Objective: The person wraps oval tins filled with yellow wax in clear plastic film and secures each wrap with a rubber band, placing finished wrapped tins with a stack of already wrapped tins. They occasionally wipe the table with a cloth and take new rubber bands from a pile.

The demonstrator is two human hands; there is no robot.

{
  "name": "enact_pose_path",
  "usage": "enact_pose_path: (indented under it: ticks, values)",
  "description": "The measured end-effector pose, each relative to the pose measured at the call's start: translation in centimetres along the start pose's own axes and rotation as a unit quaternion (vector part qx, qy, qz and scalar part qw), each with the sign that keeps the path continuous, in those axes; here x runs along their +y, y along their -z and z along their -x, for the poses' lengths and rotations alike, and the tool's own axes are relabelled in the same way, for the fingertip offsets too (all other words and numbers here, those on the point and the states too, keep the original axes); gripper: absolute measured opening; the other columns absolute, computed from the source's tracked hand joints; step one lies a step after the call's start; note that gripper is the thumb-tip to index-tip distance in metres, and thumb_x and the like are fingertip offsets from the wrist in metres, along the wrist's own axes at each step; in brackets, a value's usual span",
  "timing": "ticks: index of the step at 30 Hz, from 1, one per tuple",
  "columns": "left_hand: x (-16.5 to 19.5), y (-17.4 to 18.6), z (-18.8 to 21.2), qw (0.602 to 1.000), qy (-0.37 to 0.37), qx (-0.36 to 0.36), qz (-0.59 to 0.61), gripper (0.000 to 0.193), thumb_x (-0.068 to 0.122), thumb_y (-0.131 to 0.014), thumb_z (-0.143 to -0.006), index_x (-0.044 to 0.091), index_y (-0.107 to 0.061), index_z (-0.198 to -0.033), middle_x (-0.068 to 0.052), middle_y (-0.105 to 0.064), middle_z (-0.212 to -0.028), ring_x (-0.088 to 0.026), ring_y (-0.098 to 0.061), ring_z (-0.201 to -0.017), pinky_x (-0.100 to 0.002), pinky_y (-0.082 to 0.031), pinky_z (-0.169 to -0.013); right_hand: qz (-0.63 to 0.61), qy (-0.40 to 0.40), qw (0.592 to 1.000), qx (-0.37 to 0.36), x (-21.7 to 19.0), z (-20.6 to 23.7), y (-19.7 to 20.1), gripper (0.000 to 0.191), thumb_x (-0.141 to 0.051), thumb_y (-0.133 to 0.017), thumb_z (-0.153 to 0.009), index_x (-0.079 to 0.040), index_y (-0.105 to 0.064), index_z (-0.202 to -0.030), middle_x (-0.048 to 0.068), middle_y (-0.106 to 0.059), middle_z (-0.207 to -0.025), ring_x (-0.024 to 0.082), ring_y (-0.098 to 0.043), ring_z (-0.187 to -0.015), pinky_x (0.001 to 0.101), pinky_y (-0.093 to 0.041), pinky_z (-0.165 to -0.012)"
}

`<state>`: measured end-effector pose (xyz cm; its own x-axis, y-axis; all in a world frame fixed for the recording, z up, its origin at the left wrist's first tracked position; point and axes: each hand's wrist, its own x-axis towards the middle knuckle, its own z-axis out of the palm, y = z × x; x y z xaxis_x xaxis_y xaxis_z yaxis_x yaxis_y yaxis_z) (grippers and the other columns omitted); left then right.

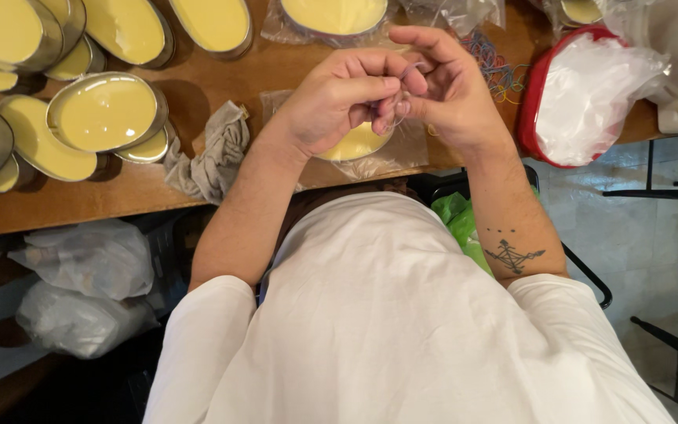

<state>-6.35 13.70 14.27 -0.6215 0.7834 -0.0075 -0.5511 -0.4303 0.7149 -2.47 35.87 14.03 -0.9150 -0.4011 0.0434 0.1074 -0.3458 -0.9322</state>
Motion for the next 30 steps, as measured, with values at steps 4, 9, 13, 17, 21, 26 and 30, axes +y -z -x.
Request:
enact_pose_path:
  ticks: [4, 9, 13, 17, 21, 26, 30]
  values:
    - [0.0, -0.1, 1.7, 0.997, -0.035, 0.058, -0.024, 0.024, 0.009, -0.059, -0.108, -0.005, -0.068, -0.125, -0.004, -0.066, -0.098, -0.01, -0.061, -0.083, -0.029, -0.057, -0.08, -0.077, -0.029, 0.996, 0.036, 0.4, -0.2, -0.4, 0.05, 0.001, -0.073, -0.104, 0.001, -0.046, -0.145, 0.01, -0.064, -0.117, 0.017, -0.065, -0.106, 0.0314, -0.053, -0.097]
    - [-0.4, -0.6, 2.3, 0.988, -0.06, 0.113, -0.089, 0.022, 0.007, -0.06, -0.107, -0.004, -0.068, -0.123, -0.004, -0.069, -0.095, -0.011, -0.064, -0.079, -0.028, -0.057, -0.078, -0.154, -0.08, 0.984, 0.039, 1.2, 0.0, -2.0, 0.06, -0.002, -0.072, -0.089, -0.003, -0.043, -0.141, 0.008, -0.068, -0.117, 0.018, -0.07, -0.1, 0.0295, -0.06, -0.088]
    - [-0.5, -1.3, 3.1, 0.972, -0.074, 0.172, -0.141, 0.022, 0.004, -0.064, -0.103, -0.003, -0.068, -0.124, -0.003, -0.072, -0.099, -0.01, -0.066, -0.085, -0.026, -0.058, -0.08, -0.092, -0.016, 0.995, 0.023, 2.4, 0.2, -2.3, 0.063, 0.007, -0.076, -0.103, -0.003, -0.042, -0.154, 0.01, -0.066, -0.114, 0.016, -0.067, -0.101, 0.0289, -0.059, -0.092]
    - [0.4, -0.7, 5.8, 0.973, -0.155, 0.148, -0.081, 0.042, -0.007, -0.075, -0.093, 0.008, -0.062, -0.131, -0.001, -0.063, -0.095, -0.011, -0.065, -0.088, -0.026, -0.058, -0.086, -0.129, 0.004, 0.991, 0.022, 1.6, 0.9, -0.7, 0.046, 0.007, -0.076, -0.104, -0.005, -0.049, -0.139, 0.009, -0.066, -0.102, 0.018, -0.069, -0.092, 0.0301, -0.059, -0.087]
    - [-0.9, -0.4, 7.9, 0.925, -0.201, 0.234, -0.223, 0.028, -0.016, -0.076, -0.088, 0.005, -0.072, -0.106, -0.002, -0.063, -0.1, -0.011, -0.065, -0.093, -0.026, -0.058, -0.086, 0.06, 0.001, 0.998, 0.034, 0.8, 1.6, -0.3, 0.015, 0.01, -0.069, -0.094, -0.003, -0.065, -0.1, 0.006, -0.064, -0.1, 0.017, -0.07, -0.094, 0.0347, -0.063, -0.093]
    - [-3.2, 0.1, 9.5, 0.679, -0.205, 0.416, -0.569, 0.026, -0.018, -0.071, -0.082, 0.003, -0.081, -0.093, -0.007, -0.055, -0.092, -0.016, -0.06, -0.078, -0.027, -0.047, -0.064, 0.5, 0.071, 0.854, 0.123, 1.6, 2.1, -1.8, 0.023, 0.011, -0.072, -0.09, -0.003, -0.08, -0.107, 0.008, -0.052, -0.102, 0.022, -0.063, -0.089, 0.0345, -0.057, -0.079]
    - [-3.9, 0.4, 11.1, 0.659, -0.132, 0.415, -0.613, 0.041, -0.016, -0.068, -0.082, 0.004, -0.078, -0.117, -0.008, -0.056, -0.096, -0.019, -0.061, -0.077, -0.03, -0.051, -0.067, 0.587, 0.016, 0.8, 0.121, 1.7, 2.8, -2.3, 0.048, 0.009, -0.072, -0.082, -0.009, -0.079, -0.126, 0.011, -0.052, -0.102, 0.022, -0.06, -0.084, 0.0338, -0.054, -0.074]
